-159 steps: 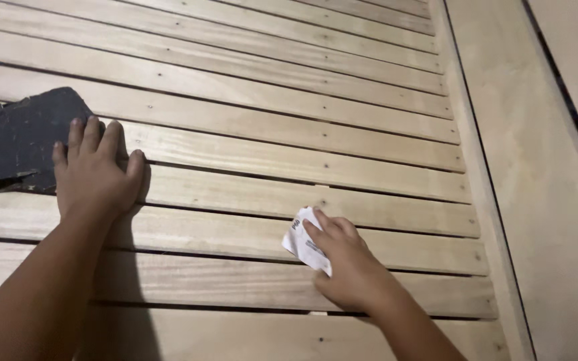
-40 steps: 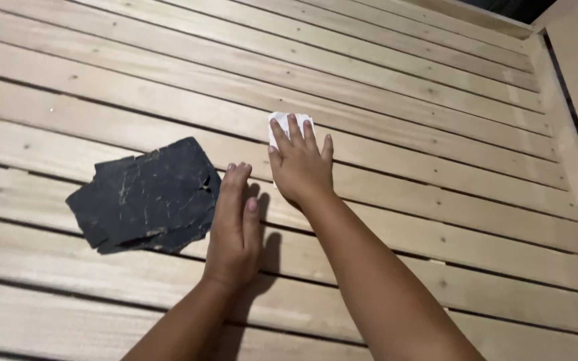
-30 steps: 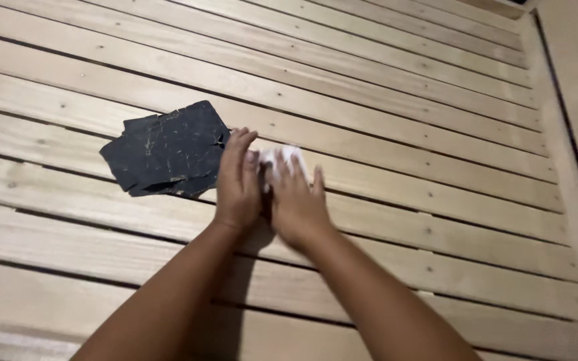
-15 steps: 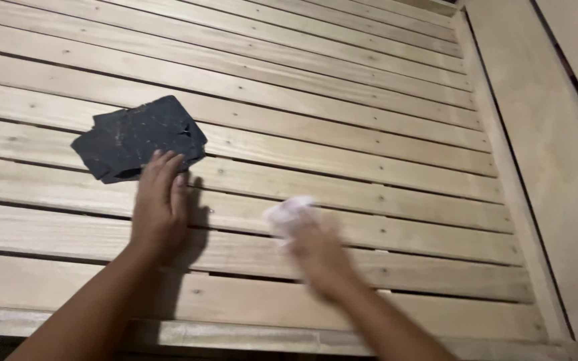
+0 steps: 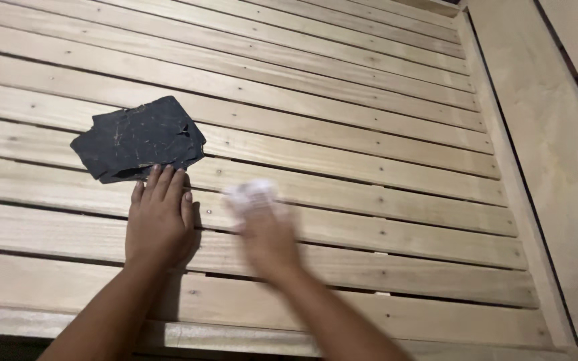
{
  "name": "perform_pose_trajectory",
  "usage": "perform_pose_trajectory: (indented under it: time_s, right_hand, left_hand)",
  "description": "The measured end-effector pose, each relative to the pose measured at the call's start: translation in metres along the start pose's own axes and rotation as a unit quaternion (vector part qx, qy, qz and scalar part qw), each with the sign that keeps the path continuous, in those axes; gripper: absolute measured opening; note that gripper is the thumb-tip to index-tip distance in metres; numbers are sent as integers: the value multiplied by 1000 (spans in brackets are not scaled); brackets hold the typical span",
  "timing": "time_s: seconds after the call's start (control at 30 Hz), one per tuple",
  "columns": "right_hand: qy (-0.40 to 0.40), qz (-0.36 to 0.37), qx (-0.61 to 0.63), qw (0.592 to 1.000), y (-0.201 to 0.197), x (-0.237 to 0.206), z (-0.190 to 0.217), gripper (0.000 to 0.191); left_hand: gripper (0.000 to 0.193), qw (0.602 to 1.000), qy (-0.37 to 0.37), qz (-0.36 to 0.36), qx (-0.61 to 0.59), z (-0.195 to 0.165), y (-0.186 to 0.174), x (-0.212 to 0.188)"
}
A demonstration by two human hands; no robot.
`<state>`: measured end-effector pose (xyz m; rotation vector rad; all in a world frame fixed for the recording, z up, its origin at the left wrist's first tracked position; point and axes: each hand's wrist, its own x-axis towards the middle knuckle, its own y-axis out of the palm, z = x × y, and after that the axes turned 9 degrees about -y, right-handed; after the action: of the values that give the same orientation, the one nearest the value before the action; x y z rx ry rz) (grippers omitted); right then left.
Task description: The person sands the slatted surface of a wooden furniture panel, rubbing a sheet of sandpaper by hand across the slats and frame. They periodically refold the sandpaper to expose a fresh surface and continue sanding different sections, including the edges and corners of the panel.
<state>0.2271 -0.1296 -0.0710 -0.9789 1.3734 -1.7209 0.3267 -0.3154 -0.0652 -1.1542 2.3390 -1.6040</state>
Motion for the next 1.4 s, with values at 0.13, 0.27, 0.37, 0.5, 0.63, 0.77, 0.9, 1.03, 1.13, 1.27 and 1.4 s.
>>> perform_pose_trajectory:
  time_s: [0.13,0.27,0.37,0.5,0.63,0.77,0.9,1.03,1.13,1.27,1.4]
  right_hand:
    - [-41,29,67,996,-1,-1,8,52]
    - [135,-54,41,989,-37,-38,-85,57]
    - [303,44,-78,949,-63,-68,-150,54]
    - [298,-9,-78,951,-50,-56,-136,61]
    - [175,-5,6,984,-37,-18,-45,55]
    - [-49,-35,46,997,-27,-16,28,51]
    - [114,68,84,988,-31,-44,-17,51]
    - [313,6,-12,950,-61,-88,-122,59]
    - [358,15,-93,929,-64,-97,-145,63]
    - [231,-37,-55,971,-39,-69,-83,60]
    - [-6,-40,82,996,-15,-46,8,57]
  left_hand:
    - [47,1000,0,1,-10,3,-4,2]
    - [46,1000,0,10,-9,3,-3,2]
    - [50,1000,-12,13,23,0,1,1]
    - [53,999,-19,16,31,-2,3,3]
    - [53,999,-9,4,34,-4,0,4]
    - [50,1000,-3,-12,15,-6,-5,-1]
    - [50,1000,9,-19,12,-6,-9,-2]
    - [50,999,25,-26,22,-7,-8,1]
    - [50,999,26,-27,35,-7,-4,1]
    - [50,998,31,-33,49,-6,1,-2]
    - [50,998,40,-30,33,-1,2,-1]
